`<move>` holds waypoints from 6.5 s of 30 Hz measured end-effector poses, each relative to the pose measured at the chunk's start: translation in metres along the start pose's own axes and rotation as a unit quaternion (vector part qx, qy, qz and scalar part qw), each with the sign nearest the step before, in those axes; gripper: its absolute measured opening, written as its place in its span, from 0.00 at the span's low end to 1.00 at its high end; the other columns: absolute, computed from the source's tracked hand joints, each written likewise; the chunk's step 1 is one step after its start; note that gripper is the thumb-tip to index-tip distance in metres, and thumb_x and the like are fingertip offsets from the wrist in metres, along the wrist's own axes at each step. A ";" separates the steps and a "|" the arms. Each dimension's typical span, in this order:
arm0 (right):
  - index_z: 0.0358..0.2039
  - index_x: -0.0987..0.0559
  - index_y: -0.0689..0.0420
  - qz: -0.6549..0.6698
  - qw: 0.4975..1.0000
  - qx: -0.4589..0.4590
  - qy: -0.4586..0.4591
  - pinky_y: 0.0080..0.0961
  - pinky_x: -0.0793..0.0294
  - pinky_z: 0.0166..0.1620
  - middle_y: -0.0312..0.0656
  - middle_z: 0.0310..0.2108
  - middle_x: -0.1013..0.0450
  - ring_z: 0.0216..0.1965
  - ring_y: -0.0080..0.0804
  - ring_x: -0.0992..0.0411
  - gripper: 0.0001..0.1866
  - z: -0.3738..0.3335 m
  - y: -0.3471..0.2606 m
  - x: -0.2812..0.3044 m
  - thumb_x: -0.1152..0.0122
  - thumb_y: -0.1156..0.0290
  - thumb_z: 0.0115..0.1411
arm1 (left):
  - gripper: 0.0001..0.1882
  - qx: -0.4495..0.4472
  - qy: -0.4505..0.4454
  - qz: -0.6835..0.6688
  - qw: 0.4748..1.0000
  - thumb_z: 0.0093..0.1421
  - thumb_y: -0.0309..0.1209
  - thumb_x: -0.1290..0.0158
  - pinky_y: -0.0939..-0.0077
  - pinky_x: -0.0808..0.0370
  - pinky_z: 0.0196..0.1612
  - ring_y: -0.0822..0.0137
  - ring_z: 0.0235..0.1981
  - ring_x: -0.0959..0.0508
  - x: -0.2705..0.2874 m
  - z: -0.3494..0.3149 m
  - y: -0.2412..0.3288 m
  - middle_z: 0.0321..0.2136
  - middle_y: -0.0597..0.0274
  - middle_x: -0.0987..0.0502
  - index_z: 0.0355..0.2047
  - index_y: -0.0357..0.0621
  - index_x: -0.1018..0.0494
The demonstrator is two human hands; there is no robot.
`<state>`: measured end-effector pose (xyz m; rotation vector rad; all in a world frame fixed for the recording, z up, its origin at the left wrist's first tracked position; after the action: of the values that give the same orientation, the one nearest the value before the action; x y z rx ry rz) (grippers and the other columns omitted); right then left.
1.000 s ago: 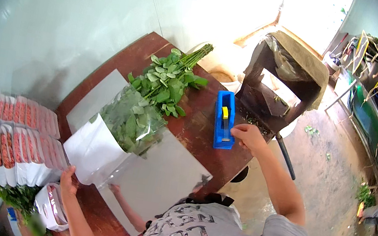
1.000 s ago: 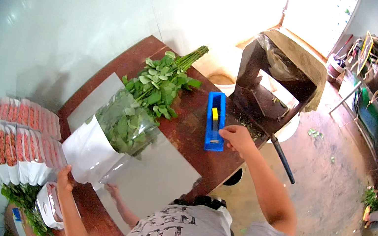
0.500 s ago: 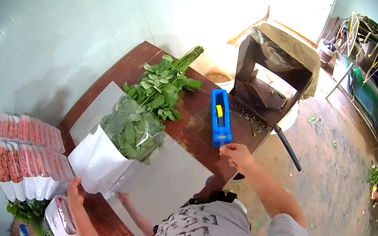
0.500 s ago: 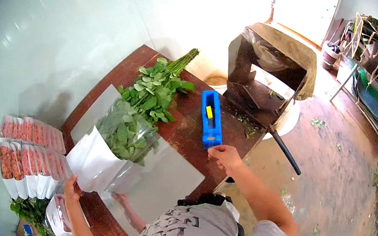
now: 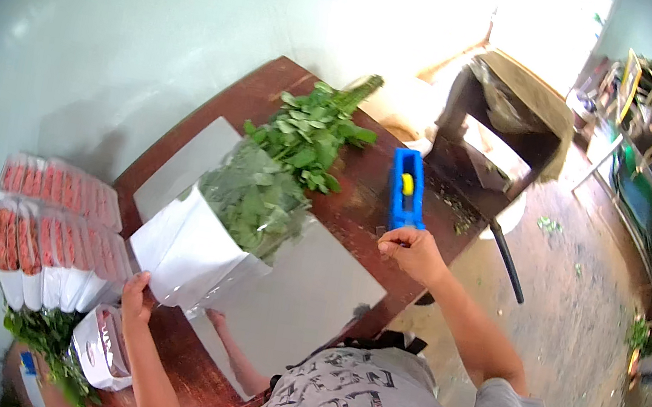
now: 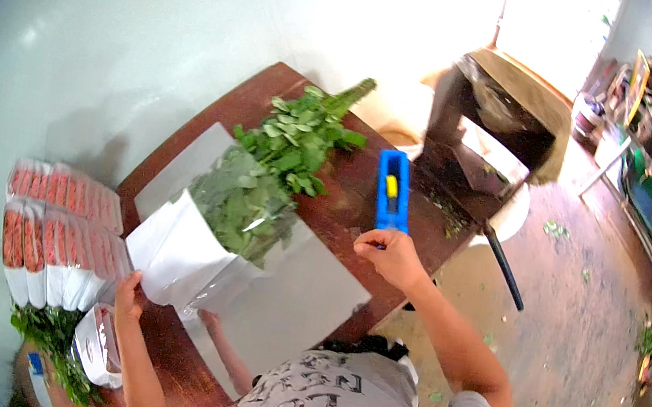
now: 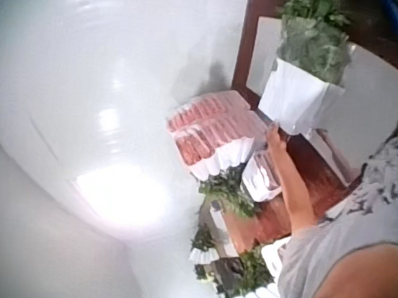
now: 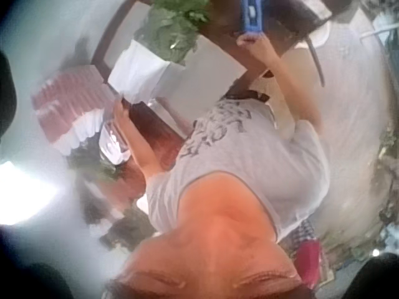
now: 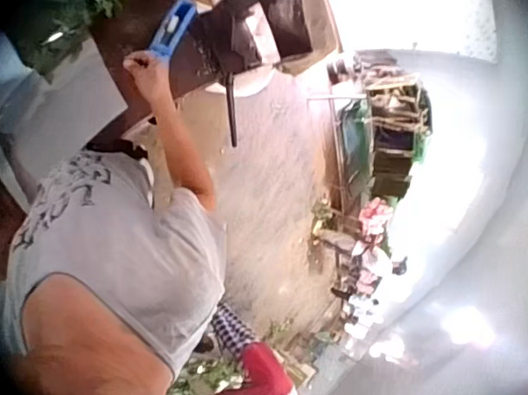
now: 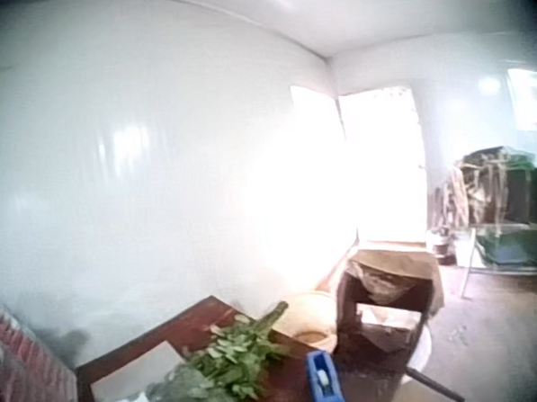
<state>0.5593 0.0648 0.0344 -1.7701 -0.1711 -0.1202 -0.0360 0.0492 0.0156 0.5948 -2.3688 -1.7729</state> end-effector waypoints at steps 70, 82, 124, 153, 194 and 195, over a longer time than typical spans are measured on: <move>0.55 0.32 0.62 -0.331 0.749 0.503 -0.275 0.44 0.51 0.66 0.50 0.62 0.40 0.64 0.44 0.44 0.37 0.130 -0.074 -0.302 0.49 0.41 0.58 | 0.05 -0.412 0.060 0.612 0.672 0.49 0.23 0.46 0.67 0.27 0.34 0.61 0.32 0.27 -0.178 0.018 0.023 0.27 0.64 0.27 0.28 0.44 0.25; 0.40 0.23 0.65 0.161 0.978 0.049 -0.127 0.25 0.25 0.37 0.41 0.36 0.23 0.34 0.30 0.24 0.14 0.160 -0.054 -0.265 0.40 0.68 0.58 | 0.11 -0.344 -0.031 0.653 0.675 0.48 0.33 0.41 0.64 0.27 0.39 0.58 0.38 0.28 -0.186 -0.008 0.033 0.35 0.61 0.28 0.32 0.45 0.24; 0.31 0.20 0.61 0.202 0.954 -0.194 0.105 0.20 0.38 0.19 0.36 0.23 0.25 0.17 0.19 0.37 0.08 -0.009 0.097 0.034 0.39 0.68 0.58 | 0.15 -0.388 -0.084 0.678 0.619 0.56 0.33 0.45 0.60 0.32 0.50 0.52 0.47 0.31 -0.198 -0.023 0.015 0.46 0.54 0.28 0.44 0.44 0.24; 0.12 0.22 0.59 -0.284 0.940 -0.020 -0.190 0.27 0.31 0.23 0.40 0.14 0.28 0.17 0.31 0.30 0.27 0.128 -0.047 -0.291 0.36 0.47 0.52 | 0.11 -0.500 0.040 0.588 0.634 0.53 0.33 0.43 0.61 0.32 0.50 0.57 0.48 0.30 -0.178 -0.049 -0.013 0.45 0.58 0.27 0.37 0.45 0.25; 0.54 0.33 0.60 0.107 0.938 0.078 -0.320 0.23 0.29 0.42 0.43 0.41 0.28 0.38 0.26 0.30 0.31 0.250 -0.136 -0.204 0.29 0.71 0.51 | 0.20 -0.241 -0.148 0.428 0.858 0.49 0.36 0.37 0.61 0.28 0.41 0.53 0.37 0.22 -0.299 0.107 0.054 0.33 0.51 0.21 0.38 0.36 0.23; 0.56 0.34 0.59 0.084 0.932 0.116 -0.332 0.25 0.29 0.47 0.45 0.46 0.29 0.44 0.29 0.29 0.34 0.250 -0.139 -0.199 0.29 0.70 0.50 | 0.17 -0.224 -0.125 0.406 0.877 0.50 0.34 0.38 0.64 0.27 0.38 0.57 0.33 0.21 -0.292 0.111 0.046 0.29 0.53 0.20 0.36 0.35 0.23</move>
<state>0.3356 0.3269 0.0830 -1.5209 -0.4972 0.6091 0.1841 0.2708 0.0646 -0.6366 -1.7634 -1.8882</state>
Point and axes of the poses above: each hand's wrist, its own z-axis towards the middle knuckle, its own x-axis out of the back of the hand, y = z × x, the point moved 5 cm from there along z, towards the middle knuckle
